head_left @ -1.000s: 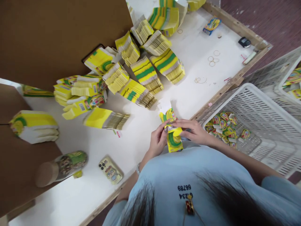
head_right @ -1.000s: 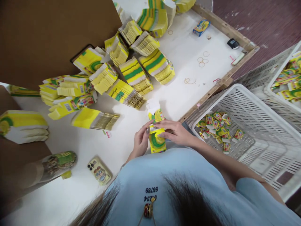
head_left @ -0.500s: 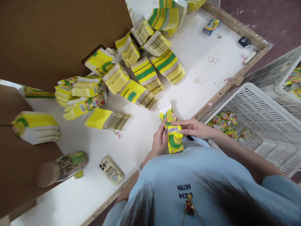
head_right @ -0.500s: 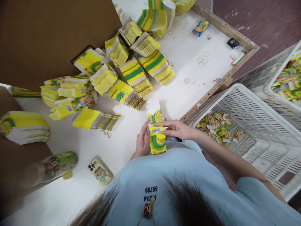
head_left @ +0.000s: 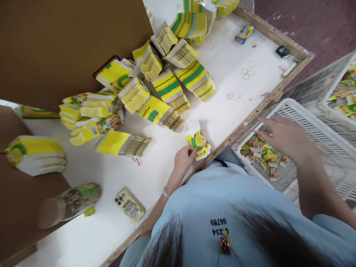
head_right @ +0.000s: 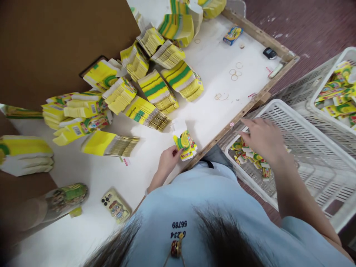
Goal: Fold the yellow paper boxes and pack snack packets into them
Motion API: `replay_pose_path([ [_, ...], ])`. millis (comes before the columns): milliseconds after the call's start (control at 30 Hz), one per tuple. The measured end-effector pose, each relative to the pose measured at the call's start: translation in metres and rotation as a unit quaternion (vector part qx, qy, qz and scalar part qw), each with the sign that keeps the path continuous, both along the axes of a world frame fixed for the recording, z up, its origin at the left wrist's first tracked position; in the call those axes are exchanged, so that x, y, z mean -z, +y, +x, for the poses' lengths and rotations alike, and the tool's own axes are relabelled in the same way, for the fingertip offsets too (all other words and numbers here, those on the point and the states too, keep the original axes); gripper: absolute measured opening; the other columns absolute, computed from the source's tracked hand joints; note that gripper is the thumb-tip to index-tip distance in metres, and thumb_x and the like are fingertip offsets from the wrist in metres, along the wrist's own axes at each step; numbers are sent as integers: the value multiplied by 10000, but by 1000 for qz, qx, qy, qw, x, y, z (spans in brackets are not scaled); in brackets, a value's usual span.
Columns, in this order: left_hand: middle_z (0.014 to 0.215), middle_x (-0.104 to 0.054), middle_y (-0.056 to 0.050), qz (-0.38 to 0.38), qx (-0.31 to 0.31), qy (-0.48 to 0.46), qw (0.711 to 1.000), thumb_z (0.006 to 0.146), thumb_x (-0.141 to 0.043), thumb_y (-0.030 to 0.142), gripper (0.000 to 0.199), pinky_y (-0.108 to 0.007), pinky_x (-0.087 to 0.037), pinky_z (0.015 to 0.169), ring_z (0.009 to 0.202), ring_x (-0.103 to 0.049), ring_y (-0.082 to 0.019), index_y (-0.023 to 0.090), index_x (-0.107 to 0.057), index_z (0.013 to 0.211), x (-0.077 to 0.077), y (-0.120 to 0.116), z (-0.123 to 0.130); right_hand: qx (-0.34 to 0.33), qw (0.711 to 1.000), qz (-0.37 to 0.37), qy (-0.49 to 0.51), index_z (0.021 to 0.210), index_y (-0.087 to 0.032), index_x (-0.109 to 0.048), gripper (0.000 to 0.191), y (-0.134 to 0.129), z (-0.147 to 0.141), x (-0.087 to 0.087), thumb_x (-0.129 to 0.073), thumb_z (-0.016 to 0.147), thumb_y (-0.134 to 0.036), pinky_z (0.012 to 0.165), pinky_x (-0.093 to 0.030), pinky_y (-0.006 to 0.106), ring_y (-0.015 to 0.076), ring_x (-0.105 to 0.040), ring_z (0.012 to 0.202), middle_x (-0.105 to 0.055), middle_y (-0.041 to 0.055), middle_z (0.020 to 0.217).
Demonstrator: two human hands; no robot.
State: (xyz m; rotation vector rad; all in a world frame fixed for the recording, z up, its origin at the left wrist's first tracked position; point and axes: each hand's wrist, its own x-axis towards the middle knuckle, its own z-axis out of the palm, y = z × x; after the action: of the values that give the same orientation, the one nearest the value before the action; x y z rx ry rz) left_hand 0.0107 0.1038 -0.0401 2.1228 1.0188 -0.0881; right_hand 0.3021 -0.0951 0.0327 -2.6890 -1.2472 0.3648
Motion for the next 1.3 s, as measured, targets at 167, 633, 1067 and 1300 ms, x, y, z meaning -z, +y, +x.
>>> replay_pose_path([
  [167, 685, -583, -6, 40, 62, -135, 988, 1047, -446, 446, 416, -261, -397, 604, 622, -529, -141, 218, -554, 716, -20, -15, -8, -11, 928, 290, 233, 1424, -207, -483, 502, 70, -93, 28, -477, 1029, -516, 792, -588, 391, 236, -713, 856, -729, 105, 1028],
  [633, 1648, -368, -145, -156, 101, -434, 882, 974, -576, 535, 816, -524, -481, 1172, 1499, -446, -341, 324, -148, 1635, -11, -29, 6, -86, 873, 407, 254, 1370, -221, -569, 487, 95, -148, 24, -270, 1088, -481, 1270, -296, 580, 287, -545, 1409, -675, 133, 1354],
  [1067, 1283, -724, -146, -247, -93, -331, 906, 999, -449, 651, 657, -422, -587, 1010, 1189, -702, -277, 210, -514, 1483, -15, -42, 0, 98, 822, 409, 384, 1184, -261, -515, 382, 91, -160, 36, -569, 978, -579, 763, -588, 330, 191, -717, 766, -714, 17, 836],
  [1300, 1218, -731, -127, -222, -95, -347, 906, 1003, -430, 662, 801, -373, -616, 847, 1013, -747, -230, 293, -124, 1646, -9, -49, -9, 77, 834, 468, 281, 987, -258, -680, 265, 78, -156, 41, -692, 910, -512, 907, -597, 408, 254, -747, 978, -737, 84, 971],
])
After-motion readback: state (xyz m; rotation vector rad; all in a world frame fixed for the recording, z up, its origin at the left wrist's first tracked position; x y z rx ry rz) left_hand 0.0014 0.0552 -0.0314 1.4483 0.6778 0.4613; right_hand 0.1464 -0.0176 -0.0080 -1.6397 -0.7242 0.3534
